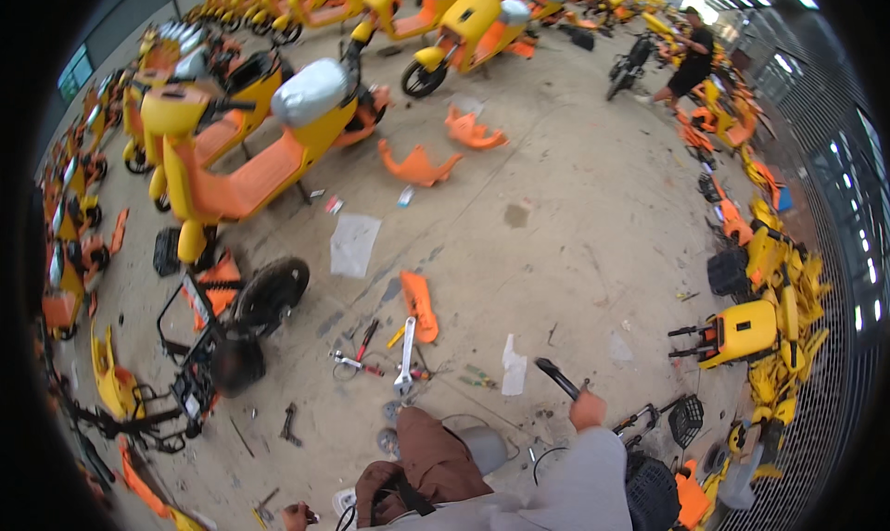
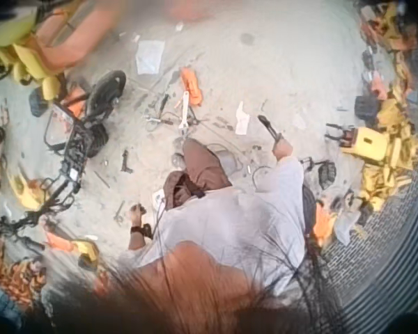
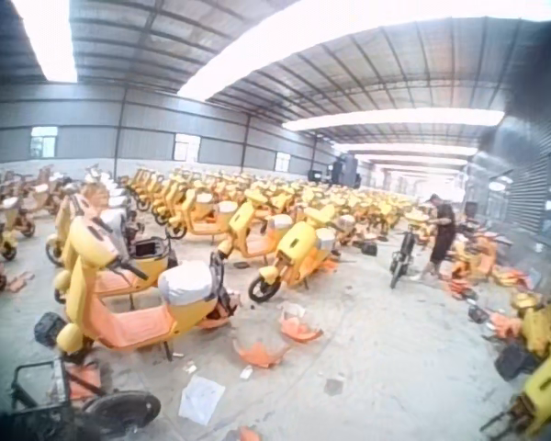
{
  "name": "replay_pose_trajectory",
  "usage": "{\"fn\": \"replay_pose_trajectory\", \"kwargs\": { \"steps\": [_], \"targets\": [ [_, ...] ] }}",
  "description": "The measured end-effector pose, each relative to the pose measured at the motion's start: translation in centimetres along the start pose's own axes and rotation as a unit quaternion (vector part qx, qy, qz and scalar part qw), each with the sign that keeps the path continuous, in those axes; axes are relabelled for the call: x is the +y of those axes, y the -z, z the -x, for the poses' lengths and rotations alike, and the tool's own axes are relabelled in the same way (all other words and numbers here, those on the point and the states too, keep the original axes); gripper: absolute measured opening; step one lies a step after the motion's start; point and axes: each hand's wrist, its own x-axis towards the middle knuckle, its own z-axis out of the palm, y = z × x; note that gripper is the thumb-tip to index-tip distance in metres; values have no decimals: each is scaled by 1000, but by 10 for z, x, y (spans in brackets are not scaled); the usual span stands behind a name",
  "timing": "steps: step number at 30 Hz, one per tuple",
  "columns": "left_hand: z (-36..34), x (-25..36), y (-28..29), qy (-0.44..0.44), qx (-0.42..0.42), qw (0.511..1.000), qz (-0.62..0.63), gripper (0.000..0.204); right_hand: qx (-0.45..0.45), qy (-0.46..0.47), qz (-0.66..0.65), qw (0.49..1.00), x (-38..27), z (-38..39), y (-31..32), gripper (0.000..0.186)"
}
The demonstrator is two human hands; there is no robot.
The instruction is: The person uses pliers and an adjustable wrench to loosen and disassemble a metal mechanical component while sitting on the floor of a large facility filled with scooters.
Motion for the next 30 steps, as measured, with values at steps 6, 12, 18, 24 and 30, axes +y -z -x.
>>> {"fn": "replay_pose_trajectory", "kwargs": {
  "steps": [6, 12, 18, 24, 30],
  "targets": [
    [-84, 200, -94, -129, -147, 927, -321, 19, 13, -296, -79, 952, 111, 152, -8, 23],
    [-65, 377, -278, -141, -145, 946, -254, 19, -174, -440, -120, 873, 51, 200, -44, 25],
    [-42, 500, -496, -263, -213, 869, -360, 17, -255, -392, -241, 850, 48, 89, -45, 26],
    [-73, 554, -687, -303, -242, 766, -513, 16, -169, -382, -235, 877, 132, -160, -30, 31],
    [-59, 627, -796, -326, -282, 736, -522, 18, 156, -330, -333, 870, 200, -399, 134, 26]
  ]
}}
